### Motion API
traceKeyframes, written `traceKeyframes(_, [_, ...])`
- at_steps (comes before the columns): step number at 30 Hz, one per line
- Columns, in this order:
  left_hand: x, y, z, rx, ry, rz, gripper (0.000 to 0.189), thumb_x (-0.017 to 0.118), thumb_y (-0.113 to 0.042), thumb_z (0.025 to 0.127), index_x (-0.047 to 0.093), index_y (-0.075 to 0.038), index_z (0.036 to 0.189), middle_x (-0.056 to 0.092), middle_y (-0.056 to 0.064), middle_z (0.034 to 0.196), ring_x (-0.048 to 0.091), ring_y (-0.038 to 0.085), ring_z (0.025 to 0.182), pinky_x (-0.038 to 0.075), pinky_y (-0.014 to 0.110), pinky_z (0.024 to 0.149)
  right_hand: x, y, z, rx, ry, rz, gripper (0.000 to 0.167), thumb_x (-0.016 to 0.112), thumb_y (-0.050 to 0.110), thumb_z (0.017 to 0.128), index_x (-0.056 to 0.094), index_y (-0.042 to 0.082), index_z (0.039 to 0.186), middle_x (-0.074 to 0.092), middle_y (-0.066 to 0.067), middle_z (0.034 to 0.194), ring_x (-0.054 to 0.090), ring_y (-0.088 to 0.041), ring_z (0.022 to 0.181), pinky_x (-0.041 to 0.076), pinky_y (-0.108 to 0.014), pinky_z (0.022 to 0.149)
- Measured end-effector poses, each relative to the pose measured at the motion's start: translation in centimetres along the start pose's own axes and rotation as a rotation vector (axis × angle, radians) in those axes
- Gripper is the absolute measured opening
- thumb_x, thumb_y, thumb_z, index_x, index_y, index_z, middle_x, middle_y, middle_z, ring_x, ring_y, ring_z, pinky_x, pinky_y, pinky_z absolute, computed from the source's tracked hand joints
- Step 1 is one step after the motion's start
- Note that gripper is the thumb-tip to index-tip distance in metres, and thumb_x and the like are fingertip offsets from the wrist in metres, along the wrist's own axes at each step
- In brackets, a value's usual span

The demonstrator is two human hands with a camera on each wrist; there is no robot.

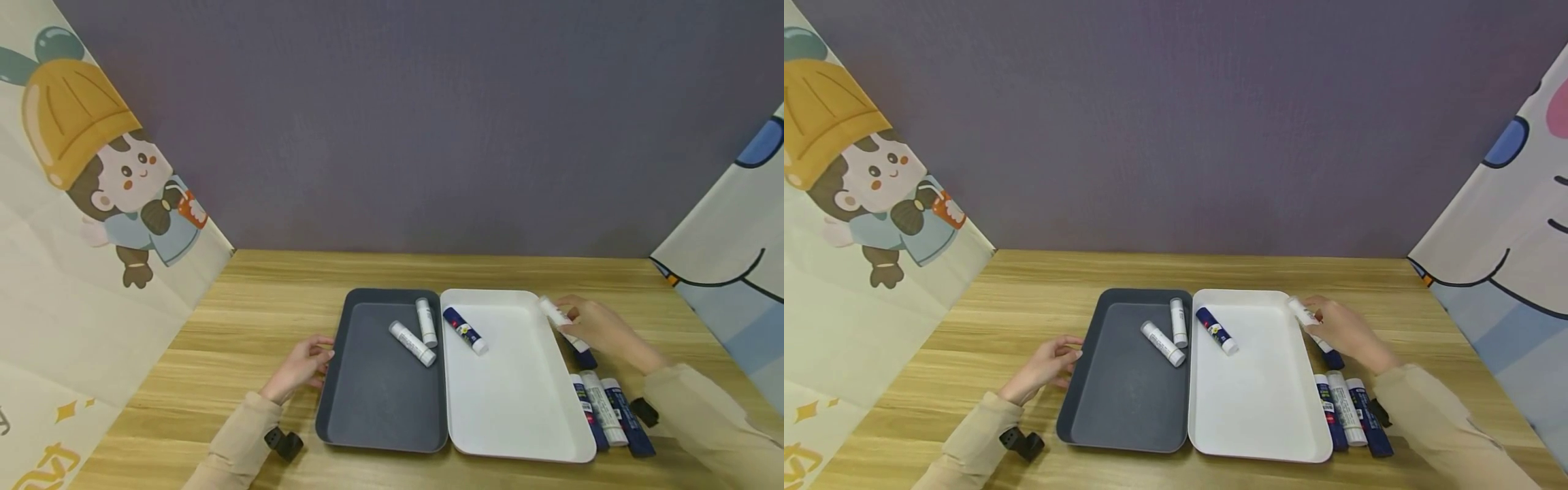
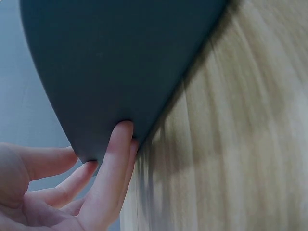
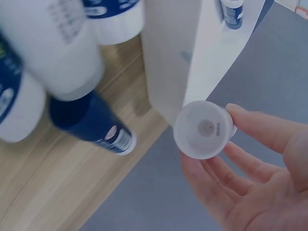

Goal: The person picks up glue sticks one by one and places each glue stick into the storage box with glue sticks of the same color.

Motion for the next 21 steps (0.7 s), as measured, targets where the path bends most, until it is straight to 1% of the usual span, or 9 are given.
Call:
traceKeyframes(3, [0.0,0.0,0.1,-0.001,0.003,-0.001,0.032,0.043,-0.004,0.091,0.041,0.009,0.121,0.055,0.018,0.089,0.055,0.016,0.061,0.049,0.031,0.049,0.1,0.7,0.4,-0.016,0.0,-0.002,0.045,0.06,0.005,0.079,0.043,-0.013,0.117,0.058,-0.019,0.081,0.046,-0.014,0.056,0.038,-0.027,0.048])
traceKeyframes(9, [0.0,0.0,0.0,0.004,0.004,0.005,0.032,0.043,-0.004,0.091,0.041,0.009,0.121,0.055,0.018,0.088,0.055,0.016,0.061,0.049,0.032,0.049,0.6,2.5,1.2,-0.036,0.027,0.007,0.045,0.061,0.006,0.081,0.044,-0.011,0.119,0.057,-0.019,0.086,0.047,-0.014,0.057,0.039,-0.027,0.048])
traceKeyframes(17, [0.0,0.0,0.0,0.005,0.004,0.001,0.032,0.044,-0.005,0.091,0.041,0.008,0.121,0.055,0.019,0.09,0.055,0.017,0.061,0.049,0.032,0.049,1.6,4.7,2.4,-0.057,0.061,-0.003,0.043,0.061,0.009,0.082,0.047,-0.006,0.119,0.058,-0.018,0.09,0.053,-0.017,0.066,0.043,-0.027,0.052])
traceKeyframes(21, [0.0,0.0,0.0,0.007,0.007,0.004,0.033,0.044,-0.005,0.091,0.041,0.008,0.121,0.054,0.019,0.09,0.056,0.017,0.062,0.049,0.032,0.049,2.3,6.0,3.2,-0.071,0.069,-0.001,0.042,0.061,0.008,0.081,0.048,-0.005,0.119,0.058,-0.016,0.089,0.054,-0.017,0.067,0.044,-0.029,0.054])
Point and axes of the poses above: each hand's wrist, its own z-axis towards the middle knuckle, its own x-axis out of the palm, y = z × x, the point moved 7 cm from there along z, towards the middle knuckle
